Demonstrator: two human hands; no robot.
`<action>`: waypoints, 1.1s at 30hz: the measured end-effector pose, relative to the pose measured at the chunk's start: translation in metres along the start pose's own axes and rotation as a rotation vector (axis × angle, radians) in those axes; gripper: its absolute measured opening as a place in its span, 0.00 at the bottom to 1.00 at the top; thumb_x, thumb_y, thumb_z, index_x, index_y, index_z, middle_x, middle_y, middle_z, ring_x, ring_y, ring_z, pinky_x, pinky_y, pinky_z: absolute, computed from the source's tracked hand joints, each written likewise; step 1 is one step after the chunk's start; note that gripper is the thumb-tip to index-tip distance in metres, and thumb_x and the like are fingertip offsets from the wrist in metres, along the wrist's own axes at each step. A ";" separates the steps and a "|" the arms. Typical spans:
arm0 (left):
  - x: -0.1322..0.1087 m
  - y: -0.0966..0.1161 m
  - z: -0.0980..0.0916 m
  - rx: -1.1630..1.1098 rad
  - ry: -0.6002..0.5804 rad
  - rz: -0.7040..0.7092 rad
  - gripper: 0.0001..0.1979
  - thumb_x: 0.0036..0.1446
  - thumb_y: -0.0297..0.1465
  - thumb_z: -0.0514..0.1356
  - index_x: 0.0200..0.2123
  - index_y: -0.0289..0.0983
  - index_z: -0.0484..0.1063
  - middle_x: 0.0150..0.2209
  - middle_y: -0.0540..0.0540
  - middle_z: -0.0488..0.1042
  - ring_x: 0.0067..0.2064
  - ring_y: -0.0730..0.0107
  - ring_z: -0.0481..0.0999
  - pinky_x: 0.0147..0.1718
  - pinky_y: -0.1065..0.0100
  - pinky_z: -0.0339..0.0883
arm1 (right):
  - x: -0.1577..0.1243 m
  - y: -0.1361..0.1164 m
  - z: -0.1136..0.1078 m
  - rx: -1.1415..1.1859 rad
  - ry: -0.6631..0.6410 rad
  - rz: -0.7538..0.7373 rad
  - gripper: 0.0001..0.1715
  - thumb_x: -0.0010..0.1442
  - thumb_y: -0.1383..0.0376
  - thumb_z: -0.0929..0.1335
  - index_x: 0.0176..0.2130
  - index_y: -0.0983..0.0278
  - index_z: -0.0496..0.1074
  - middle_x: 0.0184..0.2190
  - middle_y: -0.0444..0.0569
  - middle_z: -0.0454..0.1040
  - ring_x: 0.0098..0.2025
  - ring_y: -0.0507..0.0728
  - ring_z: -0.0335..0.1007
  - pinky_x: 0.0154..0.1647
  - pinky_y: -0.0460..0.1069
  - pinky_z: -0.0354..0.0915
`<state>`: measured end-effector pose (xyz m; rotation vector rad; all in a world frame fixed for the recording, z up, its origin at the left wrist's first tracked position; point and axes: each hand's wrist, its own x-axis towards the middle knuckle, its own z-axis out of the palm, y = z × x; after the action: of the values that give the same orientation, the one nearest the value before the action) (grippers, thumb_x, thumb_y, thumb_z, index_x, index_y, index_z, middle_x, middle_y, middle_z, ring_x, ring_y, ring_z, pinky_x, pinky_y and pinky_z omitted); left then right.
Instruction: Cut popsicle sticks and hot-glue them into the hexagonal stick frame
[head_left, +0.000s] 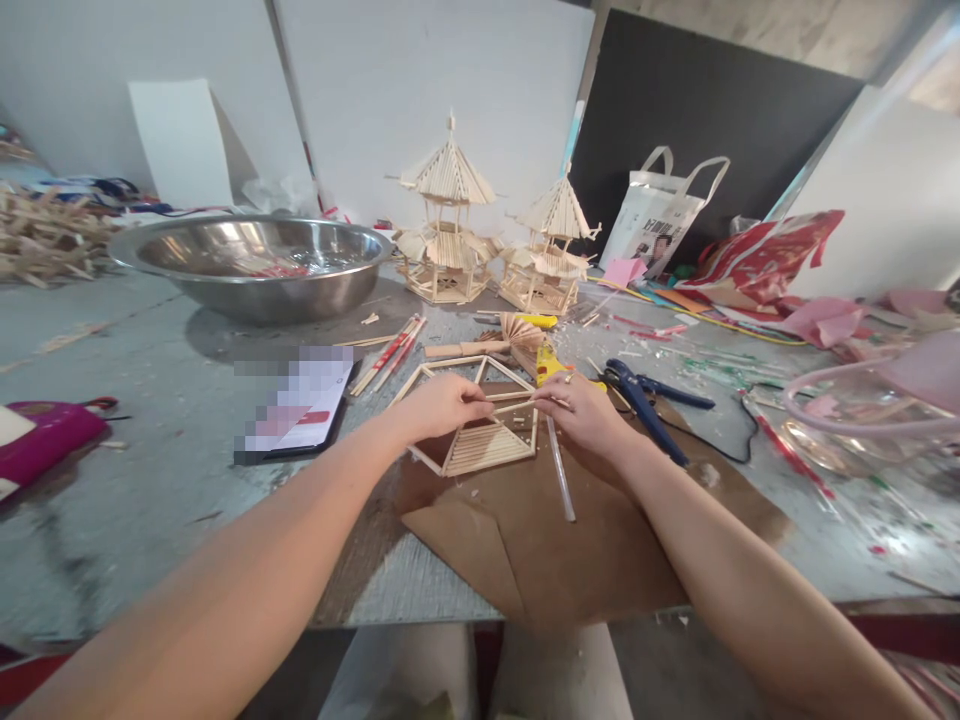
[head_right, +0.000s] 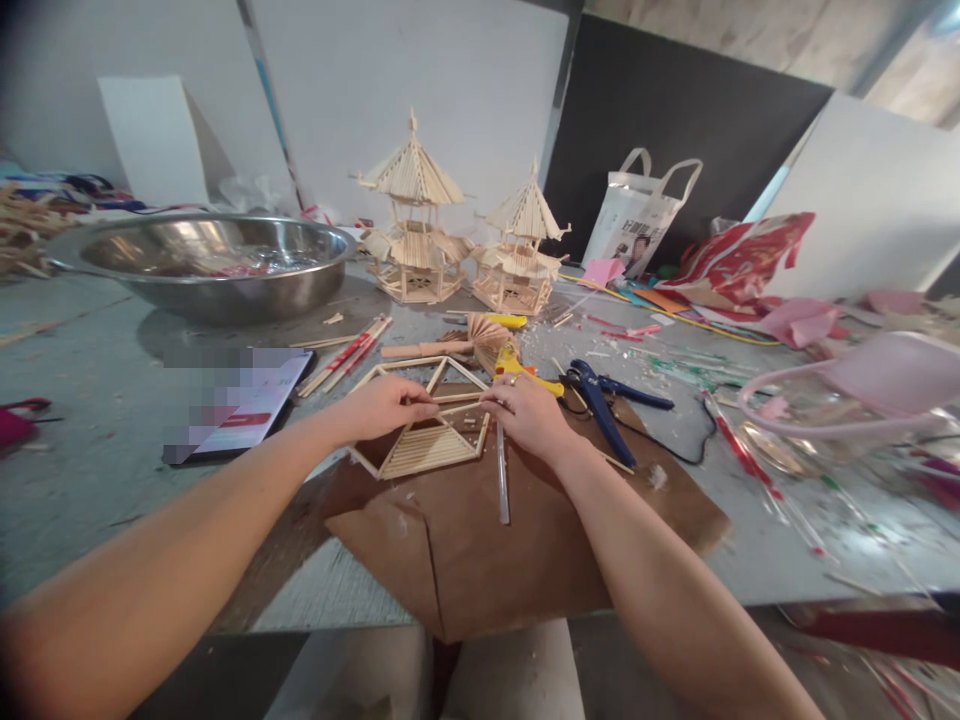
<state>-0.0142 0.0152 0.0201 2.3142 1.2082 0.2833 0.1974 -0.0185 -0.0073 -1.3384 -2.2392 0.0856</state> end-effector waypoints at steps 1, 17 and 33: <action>0.000 -0.001 0.000 0.012 0.004 -0.010 0.20 0.47 0.44 0.51 0.27 0.35 0.73 0.25 0.49 0.72 0.25 0.73 0.65 0.25 0.73 0.54 | 0.000 0.002 0.001 0.001 -0.009 0.007 0.12 0.56 0.63 0.61 0.33 0.64 0.72 0.33 0.49 0.72 0.37 0.53 0.64 0.39 0.48 0.58; -0.003 -0.001 -0.003 0.093 -0.092 -0.105 0.19 0.45 0.44 0.50 0.21 0.35 0.71 0.14 0.53 0.57 0.19 0.77 0.54 0.19 0.73 0.46 | 0.003 0.002 0.012 0.056 -0.096 0.000 0.13 0.56 0.62 0.61 0.32 0.63 0.73 0.30 0.48 0.72 0.34 0.52 0.64 0.37 0.48 0.58; -0.002 -0.003 -0.002 0.096 -0.107 -0.143 0.16 0.42 0.43 0.53 0.20 0.36 0.71 0.16 0.52 0.61 0.20 0.76 0.56 0.20 0.73 0.47 | 0.001 -0.005 0.011 -0.160 -0.104 -0.013 0.14 0.56 0.59 0.61 0.34 0.60 0.74 0.31 0.48 0.72 0.34 0.53 0.63 0.34 0.48 0.57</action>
<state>-0.0187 0.0156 0.0207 2.2778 1.3511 0.0510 0.1876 -0.0174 -0.0150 -1.4320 -2.3840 -0.0294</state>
